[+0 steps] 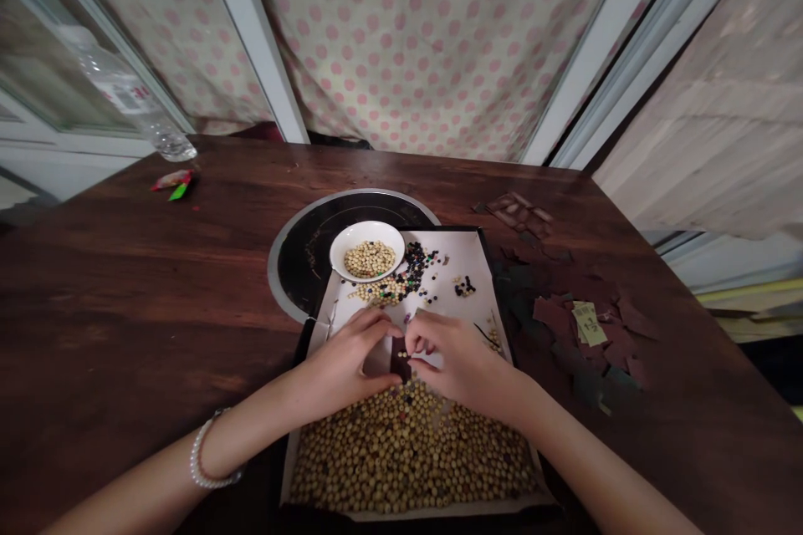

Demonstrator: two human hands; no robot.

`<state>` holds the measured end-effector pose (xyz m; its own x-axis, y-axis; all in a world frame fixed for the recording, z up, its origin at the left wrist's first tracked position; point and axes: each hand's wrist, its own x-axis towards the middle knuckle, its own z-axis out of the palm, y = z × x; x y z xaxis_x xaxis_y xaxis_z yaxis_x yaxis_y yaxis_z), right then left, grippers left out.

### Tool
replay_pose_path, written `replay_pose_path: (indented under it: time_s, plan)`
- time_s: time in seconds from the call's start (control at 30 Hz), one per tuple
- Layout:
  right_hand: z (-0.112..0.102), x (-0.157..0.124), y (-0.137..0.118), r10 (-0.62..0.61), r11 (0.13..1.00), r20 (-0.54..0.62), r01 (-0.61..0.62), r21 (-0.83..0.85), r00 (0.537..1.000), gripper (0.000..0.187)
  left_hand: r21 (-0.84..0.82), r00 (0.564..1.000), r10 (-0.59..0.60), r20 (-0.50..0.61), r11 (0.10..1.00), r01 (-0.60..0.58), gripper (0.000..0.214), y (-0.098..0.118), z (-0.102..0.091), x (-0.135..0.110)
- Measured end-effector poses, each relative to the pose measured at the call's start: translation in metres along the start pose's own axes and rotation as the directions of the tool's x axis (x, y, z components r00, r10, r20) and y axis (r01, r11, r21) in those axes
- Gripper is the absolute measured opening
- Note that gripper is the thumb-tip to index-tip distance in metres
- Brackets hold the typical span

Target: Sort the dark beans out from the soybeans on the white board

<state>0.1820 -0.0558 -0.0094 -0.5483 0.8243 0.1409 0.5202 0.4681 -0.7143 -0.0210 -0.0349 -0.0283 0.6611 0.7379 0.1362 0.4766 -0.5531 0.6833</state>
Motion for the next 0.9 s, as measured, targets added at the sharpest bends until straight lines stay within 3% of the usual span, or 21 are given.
replay_pose_path:
  time_s: [0.23,0.37,0.5,0.67,0.9]
  plan:
    - [0.017,0.013,-0.005,0.017,0.985,0.083,-0.002,-0.175,0.996,0.02,0.055,1.0,-0.01,-0.003,0.998,0.01,0.026,0.002,0.001,0.001]
    - [0.023,0.009,0.0,-0.01,0.98,0.058,0.021,-0.196,0.998,0.021,0.071,1.0,-0.007,0.001,0.997,0.007,0.027,0.001,0.001,0.0]
    - [0.002,0.022,-0.007,-0.029,0.984,0.007,0.03,-0.177,1.0,0.016,0.041,1.0,0.016,-0.022,0.999,-0.015,0.032,0.0,0.002,-0.001]
    - [-0.036,0.076,-0.011,-0.088,0.986,-0.169,0.062,-0.158,0.982,0.015,0.016,1.0,-0.007,-0.014,1.0,0.007,0.036,-0.002,0.002,-0.002]
    - [-0.046,0.128,-0.007,-0.132,0.989,-0.125,0.121,-0.091,0.983,0.011,0.008,1.0,0.001,-0.01,1.0,0.0,0.038,-0.001,0.0,-0.003]
